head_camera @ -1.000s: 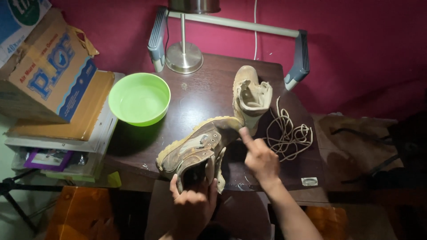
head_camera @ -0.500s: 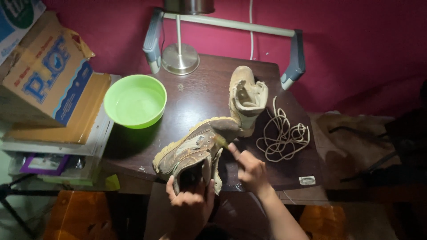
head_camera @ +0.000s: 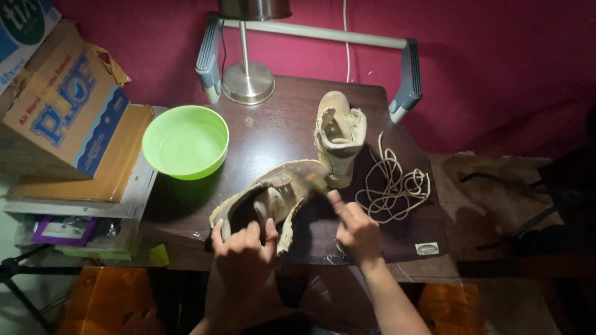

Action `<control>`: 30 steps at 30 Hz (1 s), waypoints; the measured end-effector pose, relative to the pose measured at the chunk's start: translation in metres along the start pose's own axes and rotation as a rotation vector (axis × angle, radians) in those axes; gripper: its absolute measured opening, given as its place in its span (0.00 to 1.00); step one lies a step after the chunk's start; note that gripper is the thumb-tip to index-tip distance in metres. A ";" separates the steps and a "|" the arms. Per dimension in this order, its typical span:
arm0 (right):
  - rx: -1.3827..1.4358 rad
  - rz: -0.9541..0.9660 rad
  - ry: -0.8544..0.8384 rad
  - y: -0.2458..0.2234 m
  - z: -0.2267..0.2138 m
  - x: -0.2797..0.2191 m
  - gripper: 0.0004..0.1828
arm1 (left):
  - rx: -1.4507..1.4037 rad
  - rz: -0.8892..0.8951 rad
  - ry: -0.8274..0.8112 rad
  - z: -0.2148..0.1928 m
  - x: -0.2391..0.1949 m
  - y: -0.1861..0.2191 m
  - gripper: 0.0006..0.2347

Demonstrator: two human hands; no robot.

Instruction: The person scrubs a brown boot with a toothbrush, repeatedly dipping the brush into a green bowl of water. They clean the toe, sides, and sole of the boot, rotating it to access different areas.

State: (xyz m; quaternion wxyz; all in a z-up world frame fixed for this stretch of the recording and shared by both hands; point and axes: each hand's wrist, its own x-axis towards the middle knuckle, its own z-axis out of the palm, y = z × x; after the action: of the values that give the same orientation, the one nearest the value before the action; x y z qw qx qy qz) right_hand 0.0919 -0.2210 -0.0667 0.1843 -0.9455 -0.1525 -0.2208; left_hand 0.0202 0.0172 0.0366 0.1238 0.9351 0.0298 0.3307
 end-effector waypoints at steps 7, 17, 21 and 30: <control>-0.158 0.155 0.118 0.011 -0.004 0.010 0.33 | 0.009 0.010 0.087 0.016 0.003 -0.013 0.10; -0.012 -0.055 -0.075 0.022 -0.018 0.015 0.45 | 0.021 0.008 0.112 0.018 -0.001 -0.023 0.09; -0.081 0.171 -0.179 0.042 0.000 0.009 0.45 | -0.015 0.018 0.079 0.006 0.012 -0.020 0.08; -0.108 0.188 -0.058 0.032 0.019 0.010 0.44 | 0.022 0.017 0.084 0.015 0.021 -0.028 0.08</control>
State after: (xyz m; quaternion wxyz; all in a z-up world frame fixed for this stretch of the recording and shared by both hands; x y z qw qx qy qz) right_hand 0.1195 -0.2388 -0.0870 0.1485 -0.9702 -0.0564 -0.1832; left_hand 0.0469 0.0444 0.0315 0.1093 0.9220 0.0307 0.3702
